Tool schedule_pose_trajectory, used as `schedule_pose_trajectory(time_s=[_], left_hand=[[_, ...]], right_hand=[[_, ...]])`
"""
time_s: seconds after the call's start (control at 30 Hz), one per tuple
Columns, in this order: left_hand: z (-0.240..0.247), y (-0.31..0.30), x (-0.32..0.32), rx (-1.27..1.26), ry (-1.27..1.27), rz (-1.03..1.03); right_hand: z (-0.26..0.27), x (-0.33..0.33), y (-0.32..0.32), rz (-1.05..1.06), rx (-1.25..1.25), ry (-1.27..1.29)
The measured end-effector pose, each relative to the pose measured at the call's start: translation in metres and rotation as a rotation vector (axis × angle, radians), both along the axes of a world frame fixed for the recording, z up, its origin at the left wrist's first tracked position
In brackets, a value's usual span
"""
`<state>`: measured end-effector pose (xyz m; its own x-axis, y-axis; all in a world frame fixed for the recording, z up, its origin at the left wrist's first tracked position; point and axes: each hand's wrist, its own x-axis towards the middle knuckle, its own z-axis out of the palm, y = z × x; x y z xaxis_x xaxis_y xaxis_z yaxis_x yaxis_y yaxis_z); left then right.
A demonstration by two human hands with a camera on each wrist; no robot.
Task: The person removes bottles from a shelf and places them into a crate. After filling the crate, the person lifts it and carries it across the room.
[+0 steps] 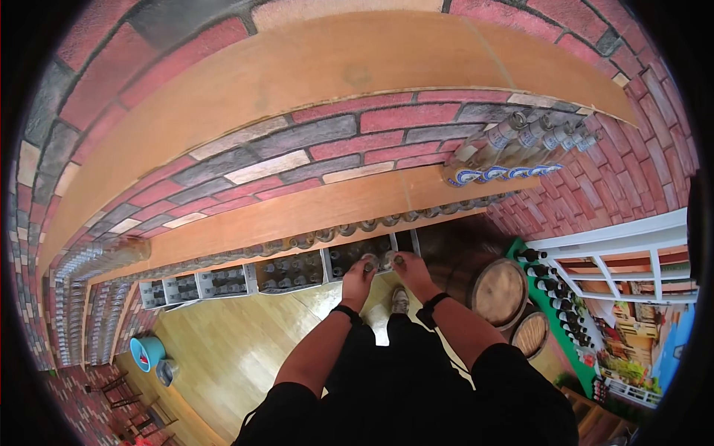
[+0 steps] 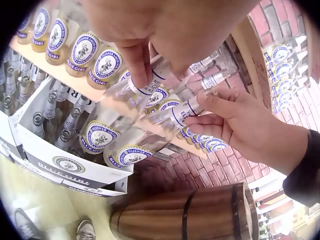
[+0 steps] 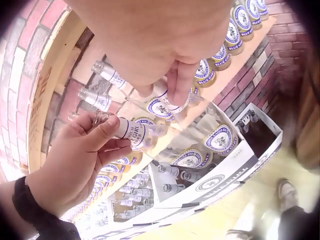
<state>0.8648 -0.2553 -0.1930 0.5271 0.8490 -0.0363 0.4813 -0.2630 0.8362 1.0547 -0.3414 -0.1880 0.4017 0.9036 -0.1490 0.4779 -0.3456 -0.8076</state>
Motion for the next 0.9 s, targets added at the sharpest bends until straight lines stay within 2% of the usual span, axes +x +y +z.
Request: schedule_pose_trajectory(time_s=[0.2, 0.37, 0.53, 0.73, 0.9], left_hand=[[-0.011, 0.004, 0.004, -0.027, -0.017, -0.007], [-0.025, 0.005, 0.008, 0.003, -0.003, -0.008], [-0.069, 0.005, 0.010, 0.070, 0.028, -0.056], [-0.125, 0.006, 0.018, -0.072, 0.074, 0.018], [-0.172, 0.012, 0.021, -0.081, 0.270, -0.014]], right_hand=[[-0.013, 0.001, 0.005, -0.019, 0.080, -0.035], [-0.040, 0.004, 0.008, 0.031, -0.050, -0.033], [-0.071, 0.006, 0.010, 0.141, -0.091, -0.115], [-0.120, 0.004, 0.026, 0.136, -0.128, -0.160], [-0.180, -0.001, 0.031, 0.193, -0.237, -0.230]])
